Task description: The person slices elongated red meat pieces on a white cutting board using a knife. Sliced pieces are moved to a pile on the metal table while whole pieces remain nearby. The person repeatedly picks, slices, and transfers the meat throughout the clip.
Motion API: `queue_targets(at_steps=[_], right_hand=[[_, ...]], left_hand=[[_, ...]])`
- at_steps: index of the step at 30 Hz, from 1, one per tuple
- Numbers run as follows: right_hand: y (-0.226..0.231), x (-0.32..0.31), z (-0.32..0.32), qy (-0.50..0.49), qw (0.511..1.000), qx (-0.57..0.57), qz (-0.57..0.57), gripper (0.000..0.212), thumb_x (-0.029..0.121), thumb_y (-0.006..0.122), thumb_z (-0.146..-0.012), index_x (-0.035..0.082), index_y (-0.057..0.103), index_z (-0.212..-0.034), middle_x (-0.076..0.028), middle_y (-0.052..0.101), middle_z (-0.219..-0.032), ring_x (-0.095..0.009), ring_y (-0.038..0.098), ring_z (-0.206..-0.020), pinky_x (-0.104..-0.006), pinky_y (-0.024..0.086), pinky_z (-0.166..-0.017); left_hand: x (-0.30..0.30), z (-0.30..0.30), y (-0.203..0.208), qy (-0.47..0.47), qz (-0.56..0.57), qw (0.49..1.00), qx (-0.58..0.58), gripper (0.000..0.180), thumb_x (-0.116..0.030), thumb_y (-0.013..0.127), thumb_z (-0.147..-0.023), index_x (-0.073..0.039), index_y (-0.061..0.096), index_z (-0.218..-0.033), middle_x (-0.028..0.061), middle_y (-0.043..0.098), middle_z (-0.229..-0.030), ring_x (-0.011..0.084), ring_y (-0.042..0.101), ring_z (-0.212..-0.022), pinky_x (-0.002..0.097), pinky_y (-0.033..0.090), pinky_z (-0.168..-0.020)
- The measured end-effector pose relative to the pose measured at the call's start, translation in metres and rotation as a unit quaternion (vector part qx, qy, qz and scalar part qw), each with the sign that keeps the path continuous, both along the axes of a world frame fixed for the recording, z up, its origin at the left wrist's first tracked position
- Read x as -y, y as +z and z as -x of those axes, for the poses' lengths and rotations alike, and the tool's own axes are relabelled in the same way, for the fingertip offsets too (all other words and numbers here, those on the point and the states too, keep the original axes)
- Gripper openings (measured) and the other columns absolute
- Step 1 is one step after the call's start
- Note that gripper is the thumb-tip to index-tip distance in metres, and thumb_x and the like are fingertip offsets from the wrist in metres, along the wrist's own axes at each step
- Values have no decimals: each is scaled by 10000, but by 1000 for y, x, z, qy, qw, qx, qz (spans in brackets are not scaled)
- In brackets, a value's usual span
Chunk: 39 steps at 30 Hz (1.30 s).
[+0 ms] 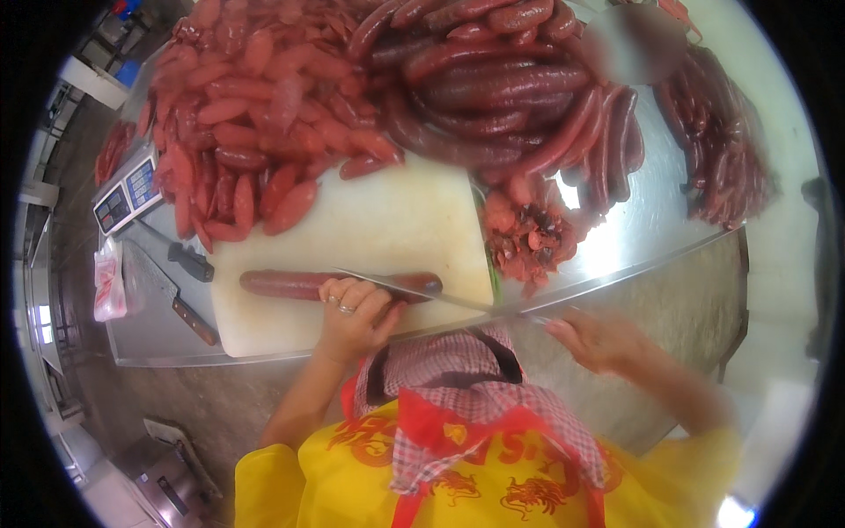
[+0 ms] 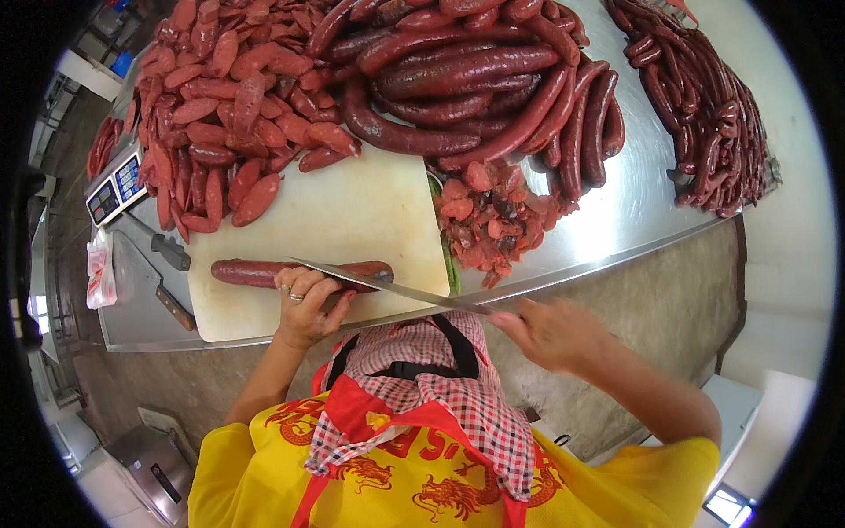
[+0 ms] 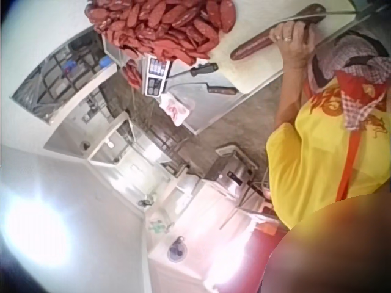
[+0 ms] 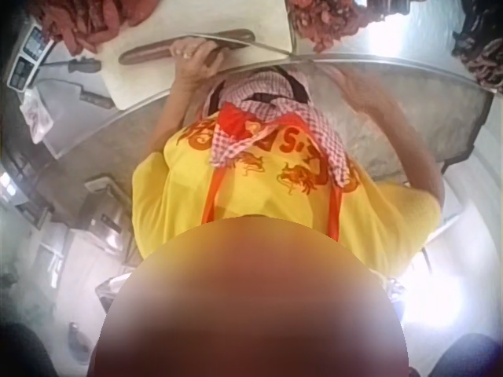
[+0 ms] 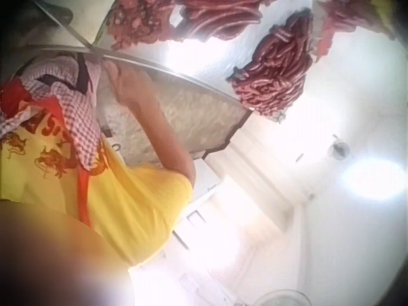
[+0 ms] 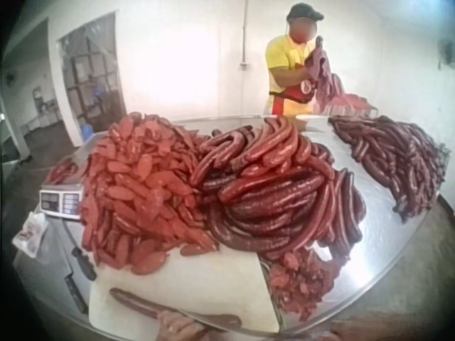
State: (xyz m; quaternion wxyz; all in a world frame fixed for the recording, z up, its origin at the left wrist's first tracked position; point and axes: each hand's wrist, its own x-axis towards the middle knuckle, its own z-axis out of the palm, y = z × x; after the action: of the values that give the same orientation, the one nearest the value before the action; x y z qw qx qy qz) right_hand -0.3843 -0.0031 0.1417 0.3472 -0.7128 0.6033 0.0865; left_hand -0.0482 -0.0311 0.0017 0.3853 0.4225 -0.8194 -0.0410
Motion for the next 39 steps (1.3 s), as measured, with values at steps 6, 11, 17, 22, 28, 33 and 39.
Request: queue_targets(at_steps=[6,11,17,22,28,33,39], right_hand=[[-94,37,-68,38,998,5,49,671,575,359,-983,-3,650,-806,-240,645,-727,-440,643,-729,-510,511,-691],[-97,34,-61,48,996,67,46,662,562,356,-990,-9,661,-852,-266,653,-812,-445,644,-823,-502,501,-753],[-64,-13,-15,-193,972,131,-21,638,523,358,-1003,-42,654,-984,-294,641,-869,-473,612,-875,-490,478,-782],[-43,-42,-10,-247,964,98,-20,666,558,370,-992,-45,644,-918,-268,635,-813,-447,616,-803,-460,478,-729],[-50,-63,-12,-405,902,134,-70,736,658,374,-955,-15,612,-773,-117,562,-652,-209,571,-639,-358,456,-613],[-71,-87,-14,-452,874,165,-72,748,670,359,-951,-5,616,-755,-101,570,-651,-194,566,-629,-351,458,-614],[-75,-113,-19,-472,865,166,-34,734,631,355,-968,-29,635,-809,-229,622,-732,-375,624,-722,-438,490,-703]], left_hand=[[0,-1,-1,-3,0,1000,2,328,-174,835,-661,-160,612,-900,10,557,-929,232,520,-893,398,362,-813],[3,-8,9,-33,-5,999,32,377,-181,839,-657,-149,600,-948,33,560,-948,245,533,-897,400,376,-819],[10,-11,21,-38,-39,998,35,383,-190,833,-663,-130,597,-958,59,562,-944,267,535,-898,397,390,-808],[23,-1,33,-26,-140,990,16,311,-173,801,-701,-89,620,-940,89,601,-1004,303,554,-923,407,409,-822],[107,37,26,-134,-178,975,4,288,-161,757,-744,-28,649,-975,138,650,-968,329,594,-901,409,472,-805],[138,71,25,-142,-391,903,102,388,-192,772,-701,-26,627,-1020,162,630,-916,348,595,-904,417,477,-813],[120,100,46,-128,-362,907,171,479,-277,791,-668,14,587,-988,176,632,-851,332,623,-844,397,487,-764]])
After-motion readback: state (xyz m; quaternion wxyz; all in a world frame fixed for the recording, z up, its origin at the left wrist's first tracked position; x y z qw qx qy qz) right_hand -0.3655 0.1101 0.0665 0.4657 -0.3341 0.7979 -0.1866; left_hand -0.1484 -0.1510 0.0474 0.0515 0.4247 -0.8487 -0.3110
